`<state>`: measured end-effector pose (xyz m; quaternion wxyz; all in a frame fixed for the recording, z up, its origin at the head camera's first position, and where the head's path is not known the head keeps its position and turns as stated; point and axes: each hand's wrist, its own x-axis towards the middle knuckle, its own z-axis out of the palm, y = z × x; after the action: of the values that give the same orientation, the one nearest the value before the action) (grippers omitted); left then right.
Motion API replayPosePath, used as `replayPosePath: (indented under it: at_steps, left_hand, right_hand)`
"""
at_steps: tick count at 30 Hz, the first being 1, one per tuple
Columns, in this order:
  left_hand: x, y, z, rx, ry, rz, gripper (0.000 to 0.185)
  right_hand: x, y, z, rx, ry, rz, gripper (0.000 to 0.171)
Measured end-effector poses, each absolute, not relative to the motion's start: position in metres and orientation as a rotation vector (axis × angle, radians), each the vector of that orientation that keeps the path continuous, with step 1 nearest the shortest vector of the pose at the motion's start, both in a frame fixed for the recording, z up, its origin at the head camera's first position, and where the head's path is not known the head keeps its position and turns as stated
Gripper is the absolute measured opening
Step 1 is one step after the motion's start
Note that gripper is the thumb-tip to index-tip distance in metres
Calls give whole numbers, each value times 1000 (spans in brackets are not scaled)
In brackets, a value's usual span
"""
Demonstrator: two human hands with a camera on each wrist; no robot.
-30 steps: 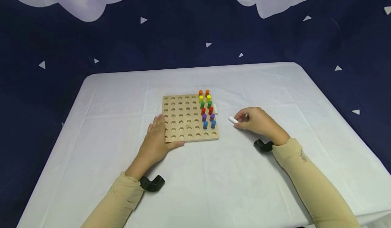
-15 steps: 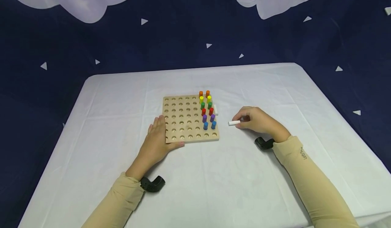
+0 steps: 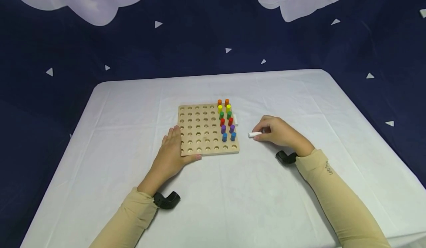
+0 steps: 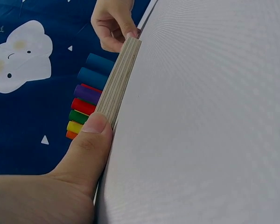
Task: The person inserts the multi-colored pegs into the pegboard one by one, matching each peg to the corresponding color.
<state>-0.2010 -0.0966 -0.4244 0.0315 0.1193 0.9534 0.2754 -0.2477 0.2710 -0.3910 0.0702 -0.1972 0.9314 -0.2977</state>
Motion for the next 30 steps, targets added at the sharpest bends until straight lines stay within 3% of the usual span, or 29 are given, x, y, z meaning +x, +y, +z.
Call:
replayPosePath:
  at_steps: [13,30]
  left_hand:
    - [-200,-96,-423,373,2950,846,128]
    - [-200,-96,-423,372,2950,844,128]
  right_hand:
    - [-234,242,-372,-519,2728,-1169,20]
    - [-218,191,-369,-668,2668,-1107,10]
